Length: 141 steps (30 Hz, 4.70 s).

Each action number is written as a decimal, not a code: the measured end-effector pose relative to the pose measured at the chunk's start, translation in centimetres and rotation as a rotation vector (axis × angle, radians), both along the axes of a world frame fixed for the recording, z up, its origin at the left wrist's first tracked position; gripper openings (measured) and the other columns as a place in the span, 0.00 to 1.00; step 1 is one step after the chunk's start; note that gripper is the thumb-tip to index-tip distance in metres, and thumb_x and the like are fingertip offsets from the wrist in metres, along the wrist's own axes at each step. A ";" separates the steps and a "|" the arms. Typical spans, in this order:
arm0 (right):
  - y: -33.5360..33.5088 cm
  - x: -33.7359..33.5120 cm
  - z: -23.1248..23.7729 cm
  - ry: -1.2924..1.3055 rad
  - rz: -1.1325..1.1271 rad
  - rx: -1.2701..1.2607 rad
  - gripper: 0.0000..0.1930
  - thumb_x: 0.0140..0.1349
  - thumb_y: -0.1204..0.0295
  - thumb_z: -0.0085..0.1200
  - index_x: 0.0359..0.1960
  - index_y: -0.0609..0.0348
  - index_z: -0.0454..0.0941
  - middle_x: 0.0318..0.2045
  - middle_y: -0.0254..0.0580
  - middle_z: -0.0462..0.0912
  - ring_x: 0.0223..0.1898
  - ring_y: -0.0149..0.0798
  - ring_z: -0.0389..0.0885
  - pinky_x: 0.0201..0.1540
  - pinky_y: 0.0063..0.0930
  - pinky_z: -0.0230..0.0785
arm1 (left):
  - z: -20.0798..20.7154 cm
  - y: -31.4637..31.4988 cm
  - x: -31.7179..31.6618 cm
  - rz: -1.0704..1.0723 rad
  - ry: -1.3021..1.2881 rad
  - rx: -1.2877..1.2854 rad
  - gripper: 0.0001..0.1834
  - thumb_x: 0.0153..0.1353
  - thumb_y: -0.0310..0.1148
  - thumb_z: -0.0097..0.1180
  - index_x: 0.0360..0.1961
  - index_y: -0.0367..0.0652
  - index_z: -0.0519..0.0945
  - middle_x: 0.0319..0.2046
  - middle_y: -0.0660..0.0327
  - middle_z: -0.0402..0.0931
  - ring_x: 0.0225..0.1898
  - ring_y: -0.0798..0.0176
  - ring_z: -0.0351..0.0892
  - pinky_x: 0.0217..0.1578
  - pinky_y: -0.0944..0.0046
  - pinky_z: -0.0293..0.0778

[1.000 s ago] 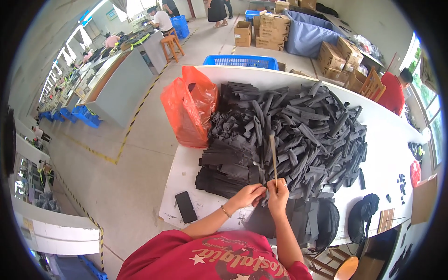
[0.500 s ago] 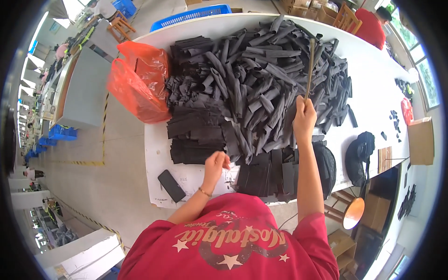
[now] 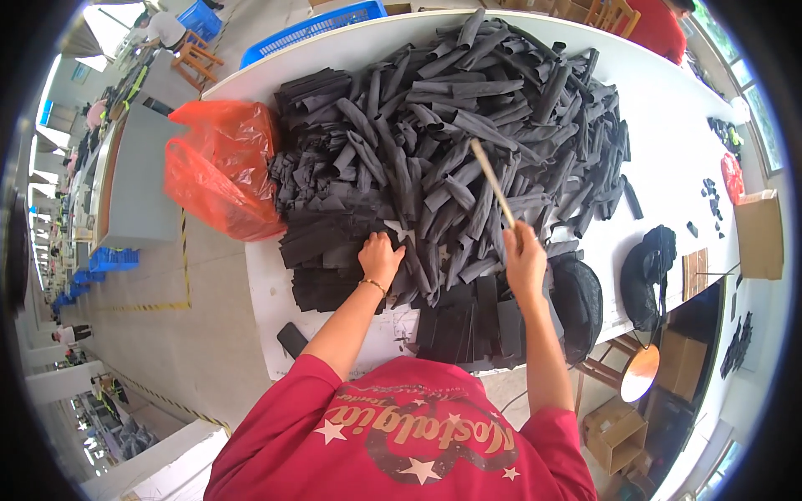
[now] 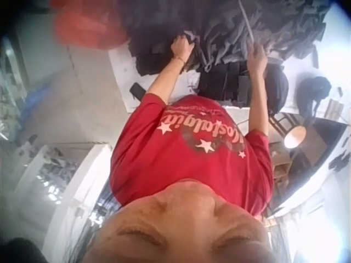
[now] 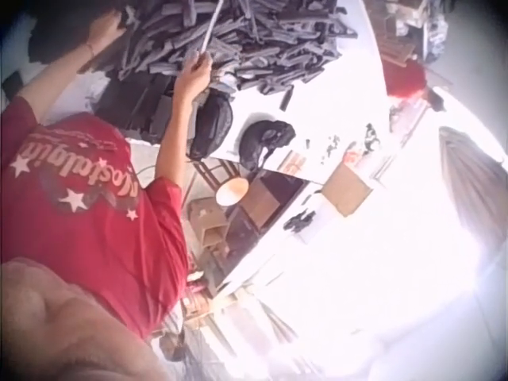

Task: Cleaning or inspecting black foam components using a wooden stick in a manufacturing setting.

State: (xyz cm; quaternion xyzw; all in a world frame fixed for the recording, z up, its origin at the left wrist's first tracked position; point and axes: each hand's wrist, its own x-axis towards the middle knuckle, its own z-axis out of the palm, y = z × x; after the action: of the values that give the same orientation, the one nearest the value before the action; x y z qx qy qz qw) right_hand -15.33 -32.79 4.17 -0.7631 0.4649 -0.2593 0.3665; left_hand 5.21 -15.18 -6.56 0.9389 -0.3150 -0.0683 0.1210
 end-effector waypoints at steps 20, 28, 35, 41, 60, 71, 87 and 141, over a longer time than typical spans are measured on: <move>1.7 -1.8 9.1 0.185 0.714 -0.577 0.09 0.52 0.73 0.60 0.35 0.47 0.83 0.25 0.32 0.75 0.30 0.39 0.75 0.32 0.32 0.70 | 11.8 8.6 1.7 -0.193 0.641 -0.543 0.08 0.50 0.28 0.61 0.32 0.36 0.83 0.29 0.57 0.82 0.29 0.64 0.81 0.34 0.67 0.75; 2.7 -2.4 10.0 0.177 0.773 -0.648 0.10 0.50 0.75 0.59 0.35 0.48 0.82 0.25 0.33 0.75 0.30 0.38 0.75 0.32 0.33 0.70 | 13.5 9.7 0.9 -0.241 0.632 -0.512 0.07 0.49 0.26 0.60 0.31 0.36 0.83 0.28 0.57 0.81 0.29 0.62 0.81 0.33 0.66 0.75; 3.5 -2.7 10.6 0.189 0.823 -0.688 0.12 0.48 0.76 0.58 0.35 0.47 0.82 0.25 0.33 0.74 0.31 0.39 0.76 0.32 0.33 0.70 | 14.3 10.4 0.9 -0.273 0.597 -0.495 0.07 0.50 0.27 0.61 0.31 0.38 0.83 0.28 0.58 0.81 0.30 0.62 0.81 0.34 0.65 0.75; 8.4 -0.3 8.7 0.185 0.933 -0.409 0.09 0.55 0.75 0.55 0.38 0.56 0.79 0.29 0.41 0.77 0.32 0.48 0.80 0.33 0.39 0.73 | 15.6 9.2 -0.8 -0.566 0.369 -0.537 0.05 0.49 0.29 0.60 0.28 0.41 0.82 0.28 0.59 0.80 0.37 0.55 0.77 0.42 0.60 0.71; 22.5 3.1 2.0 -0.230 0.526 0.004 0.05 0.61 0.79 0.51 0.37 0.67 0.73 0.27 0.53 0.73 0.28 0.54 0.73 0.30 0.41 0.65 | 12.1 10.7 -5.5 0.440 1.579 -1.853 0.13 0.65 0.35 0.55 0.46 0.39 0.75 0.33 0.57 0.79 0.38 0.55 0.80 0.51 0.50 0.75; 22.6 3.8 1.7 -0.259 0.508 -0.097 0.04 0.64 0.78 0.45 0.33 0.67 0.69 0.27 0.54 0.70 0.28 0.57 0.71 0.29 0.43 0.63 | 13.8 9.8 -5.8 0.448 1.597 -1.854 0.13 0.65 0.34 0.54 0.48 0.42 0.75 0.32 0.56 0.79 0.36 0.56 0.80 0.47 0.51 0.77; 21.8 -2.2 1.9 -0.044 0.672 0.103 0.05 0.63 0.77 0.48 0.34 0.65 0.77 0.22 0.48 0.75 0.24 0.46 0.75 0.28 0.35 0.66 | 11.8 9.3 -3.5 0.715 1.253 -1.792 0.09 0.63 0.34 0.57 0.32 0.37 0.78 0.20 0.62 0.74 0.14 0.73 0.67 0.15 0.72 0.63; 10.6 9.1 7.3 -0.732 -0.093 0.425 0.08 0.69 0.67 0.47 0.31 0.55 0.72 0.15 0.22 0.61 0.15 0.18 0.57 0.16 0.16 0.48 | 11.9 11.2 -11.1 -0.176 1.512 -0.949 0.16 0.71 0.40 0.39 0.29 0.42 0.68 0.15 0.65 0.66 0.13 0.71 0.67 0.17 0.72 0.66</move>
State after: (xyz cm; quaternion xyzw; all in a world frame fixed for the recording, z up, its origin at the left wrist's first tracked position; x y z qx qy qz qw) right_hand -6.19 -22.20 11.46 -0.5063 0.3810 -0.4277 0.6447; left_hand -5.92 -3.96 5.30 0.4669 -0.2173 -0.5400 0.6657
